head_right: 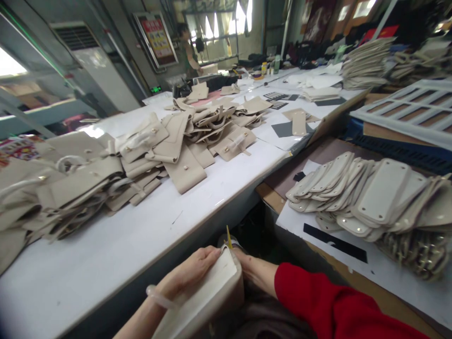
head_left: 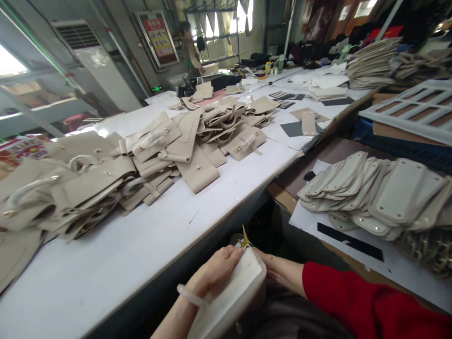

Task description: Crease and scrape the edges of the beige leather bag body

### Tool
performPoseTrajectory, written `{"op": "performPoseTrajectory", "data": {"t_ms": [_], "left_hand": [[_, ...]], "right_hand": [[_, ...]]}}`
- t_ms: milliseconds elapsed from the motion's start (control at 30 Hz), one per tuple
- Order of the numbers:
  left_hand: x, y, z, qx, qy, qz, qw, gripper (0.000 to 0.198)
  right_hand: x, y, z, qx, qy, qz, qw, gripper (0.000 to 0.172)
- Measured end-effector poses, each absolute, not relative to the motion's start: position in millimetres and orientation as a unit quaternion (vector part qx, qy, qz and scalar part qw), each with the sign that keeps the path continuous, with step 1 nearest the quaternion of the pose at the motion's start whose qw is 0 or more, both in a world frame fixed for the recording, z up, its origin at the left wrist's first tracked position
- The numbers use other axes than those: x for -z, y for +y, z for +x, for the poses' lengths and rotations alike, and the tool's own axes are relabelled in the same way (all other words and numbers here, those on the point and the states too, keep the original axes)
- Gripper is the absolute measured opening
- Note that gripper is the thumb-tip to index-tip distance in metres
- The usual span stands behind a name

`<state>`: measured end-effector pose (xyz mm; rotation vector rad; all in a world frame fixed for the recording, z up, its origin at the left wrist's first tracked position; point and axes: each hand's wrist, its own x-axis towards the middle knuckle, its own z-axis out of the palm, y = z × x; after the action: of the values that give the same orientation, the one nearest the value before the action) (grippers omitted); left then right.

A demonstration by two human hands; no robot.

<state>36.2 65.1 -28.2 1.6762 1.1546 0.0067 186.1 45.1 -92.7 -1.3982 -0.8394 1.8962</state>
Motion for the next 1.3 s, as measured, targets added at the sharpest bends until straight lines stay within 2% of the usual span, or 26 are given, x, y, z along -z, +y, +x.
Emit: {"op": "performPoseTrajectory", "data": {"t_ms": [200, 333, 400, 533, 633, 700, 767, 900, 1033, 1100, 1233, 1300], "left_hand": [[29, 61, 36, -0.007, 0.502, 0.671, 0.546, 0.06], [31, 60, 34, -0.024, 0.506, 0.645, 0.572, 0.061], [32, 61, 33, -0.029, 0.502, 0.635, 0.587, 0.061], [32, 64, 32, -0.035, 0.491, 0.622, 0.609, 0.061], [30, 67, 31, -0.046, 0.489, 0.622, 0.61, 0.056], [28, 68, 31, -0.057, 0.496, 0.625, 0.6, 0.055], [28, 69, 32, -0.067, 0.506, 0.629, 0.587, 0.055], [31, 66, 34, -0.092, 0.513, 0.616, 0.591, 0.067], [33, 64, 35, -0.095, 0.548, 0.602, 0.573, 0.09], [29, 64, 35, -0.102, 0.538, 0.619, 0.563, 0.084], [18, 63, 34, -0.117, 0.489, 0.674, 0.541, 0.056], [15, 63, 34, -0.11, 0.484, 0.688, 0.529, 0.052]], "right_hand": [[106, 50, 203, -0.678, -0.399, -0.583, 0.202, 0.031], [108, 58, 259, -0.631, -0.454, -0.612, 0.142, 0.035], [98, 65, 293, -0.629, -0.483, -0.599, 0.109, 0.042], [69, 83, 330, -0.71, -0.527, -0.464, -0.061, 0.068], [55, 100, 321, -0.706, -0.572, -0.382, -0.169, 0.073], [49, 110, 308, -0.637, -0.641, -0.394, -0.168, 0.065], [43, 119, 296, -0.523, -0.725, -0.43, -0.124, 0.054], [29, 130, 279, -0.302, -0.846, -0.436, -0.056, 0.058], [21, 139, 260, -0.197, -0.912, -0.353, -0.067, 0.056], [18, 142, 251, -0.167, -0.933, -0.31, -0.075, 0.054], [14, 146, 241, -0.125, -0.955, -0.252, -0.089, 0.053], [13, 147, 240, -0.11, -0.961, -0.234, -0.096, 0.054]]}}
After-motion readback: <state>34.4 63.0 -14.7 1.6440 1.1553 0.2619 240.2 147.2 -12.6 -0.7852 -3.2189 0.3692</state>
